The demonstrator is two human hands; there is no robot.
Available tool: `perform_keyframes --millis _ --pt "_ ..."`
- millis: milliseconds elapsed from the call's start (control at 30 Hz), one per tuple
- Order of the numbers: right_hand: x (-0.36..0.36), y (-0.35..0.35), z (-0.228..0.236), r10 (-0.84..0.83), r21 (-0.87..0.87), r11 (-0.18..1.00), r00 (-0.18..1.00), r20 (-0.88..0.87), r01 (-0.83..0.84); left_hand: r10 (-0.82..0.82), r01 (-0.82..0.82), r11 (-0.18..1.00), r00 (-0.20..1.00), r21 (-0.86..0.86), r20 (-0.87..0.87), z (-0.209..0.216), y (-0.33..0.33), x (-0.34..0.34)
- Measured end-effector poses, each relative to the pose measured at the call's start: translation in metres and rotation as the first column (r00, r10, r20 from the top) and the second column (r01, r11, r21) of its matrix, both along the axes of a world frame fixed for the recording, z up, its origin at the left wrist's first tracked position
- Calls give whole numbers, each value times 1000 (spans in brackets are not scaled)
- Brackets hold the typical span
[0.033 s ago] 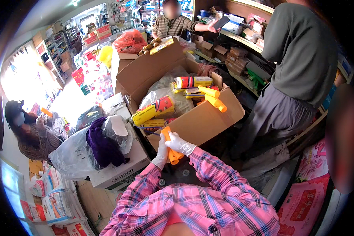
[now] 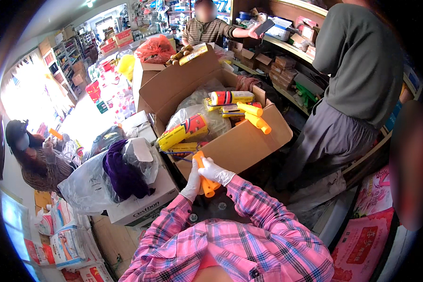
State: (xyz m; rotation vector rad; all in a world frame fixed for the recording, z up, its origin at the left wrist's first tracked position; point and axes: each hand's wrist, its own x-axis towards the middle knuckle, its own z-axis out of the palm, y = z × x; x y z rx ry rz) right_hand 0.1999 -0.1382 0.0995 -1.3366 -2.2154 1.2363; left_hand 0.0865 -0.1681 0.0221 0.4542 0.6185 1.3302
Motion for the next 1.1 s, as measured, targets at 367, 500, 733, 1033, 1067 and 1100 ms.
perform_keyframes --millis 367,500,733,1033,1067,1100 --pt "3 -14 29 105 -58 994 979 174 -96 -344 399 897 900 -189 268 52 1 -25" --pt "3 -17 28 115 25 992 972 205 -123 -318 373 904 913 -209 256 48 -1 -25" --pt "11 -25 16 44 -32 998 994 -99 -47 186 -134 933 974 -333 130 77 -18 1" --pt "24 1 -22 -293 -465 874 916 -274 140 318 -368 921 899 -128 -301 34 -5 -4" --pt "27 7 -24 -324 -533 837 897 -300 124 272 -322 940 908 -115 -319 42 -8 -4" --pt "25 7 -25 -350 -604 791 880 -321 95 282 -332 937 902 -109 -326 41 -12 -5"
